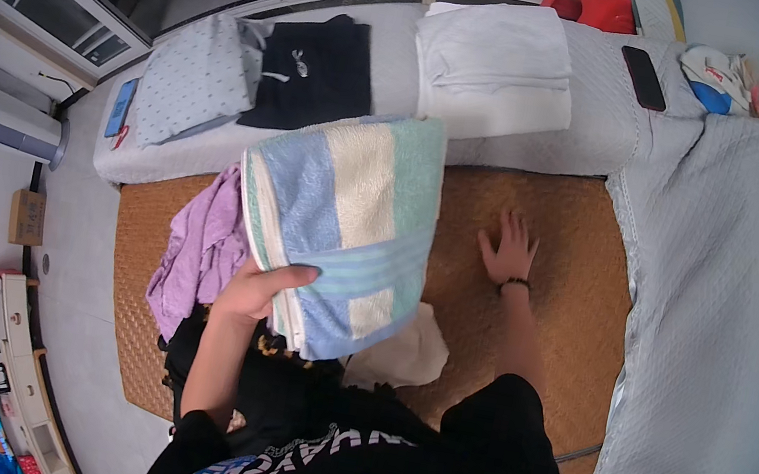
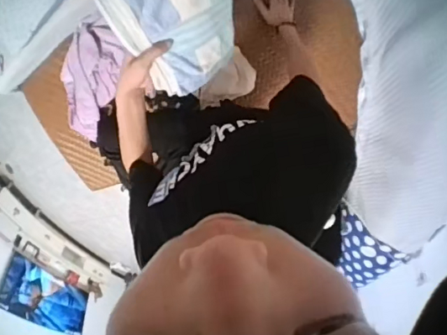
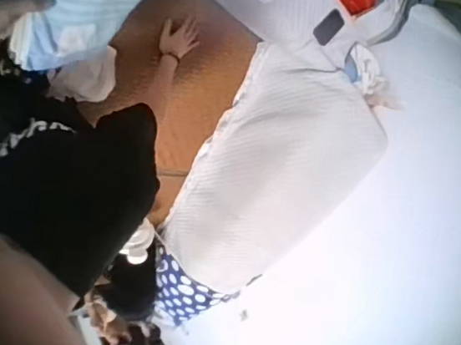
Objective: The person sits on a woven mat and folds several items of clothing by hand. They fold a striped towel, a purple towel, a white bra, and a black floral shirt, placing each finished item into a neat stack on the mat.
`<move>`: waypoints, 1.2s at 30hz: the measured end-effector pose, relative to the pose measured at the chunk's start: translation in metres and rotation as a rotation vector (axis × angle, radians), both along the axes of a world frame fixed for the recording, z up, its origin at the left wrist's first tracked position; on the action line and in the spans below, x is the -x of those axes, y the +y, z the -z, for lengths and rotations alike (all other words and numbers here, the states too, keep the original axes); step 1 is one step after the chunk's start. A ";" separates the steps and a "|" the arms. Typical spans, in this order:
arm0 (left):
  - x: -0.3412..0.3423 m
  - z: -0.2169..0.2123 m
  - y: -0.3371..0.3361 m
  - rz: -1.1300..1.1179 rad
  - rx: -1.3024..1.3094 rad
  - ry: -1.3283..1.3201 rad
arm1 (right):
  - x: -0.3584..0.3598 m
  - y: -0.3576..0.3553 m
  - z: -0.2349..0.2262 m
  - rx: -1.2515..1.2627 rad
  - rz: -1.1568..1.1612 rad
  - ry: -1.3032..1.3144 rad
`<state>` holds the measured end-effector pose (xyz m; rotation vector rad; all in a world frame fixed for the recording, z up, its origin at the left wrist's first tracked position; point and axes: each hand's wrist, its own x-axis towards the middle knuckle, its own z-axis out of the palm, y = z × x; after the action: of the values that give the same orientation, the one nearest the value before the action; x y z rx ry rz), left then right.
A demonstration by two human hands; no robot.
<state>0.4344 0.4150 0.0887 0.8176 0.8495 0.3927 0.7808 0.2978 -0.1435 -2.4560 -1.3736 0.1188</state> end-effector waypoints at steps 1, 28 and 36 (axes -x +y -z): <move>-0.018 -0.006 0.004 -0.032 0.044 -0.056 | -0.012 -0.009 0.027 0.119 -0.025 -0.155; -0.502 0.064 0.090 -0.040 -1.562 0.088 | -0.031 -0.014 0.055 0.095 0.049 0.217; -0.199 0.133 0.010 0.429 -1.385 0.179 | -0.038 -0.004 0.061 0.141 -0.008 -0.009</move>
<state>0.6330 0.4249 -0.0447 2.2932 0.4404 0.5093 0.8187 0.2941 -0.2048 -2.5676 -1.4240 0.2136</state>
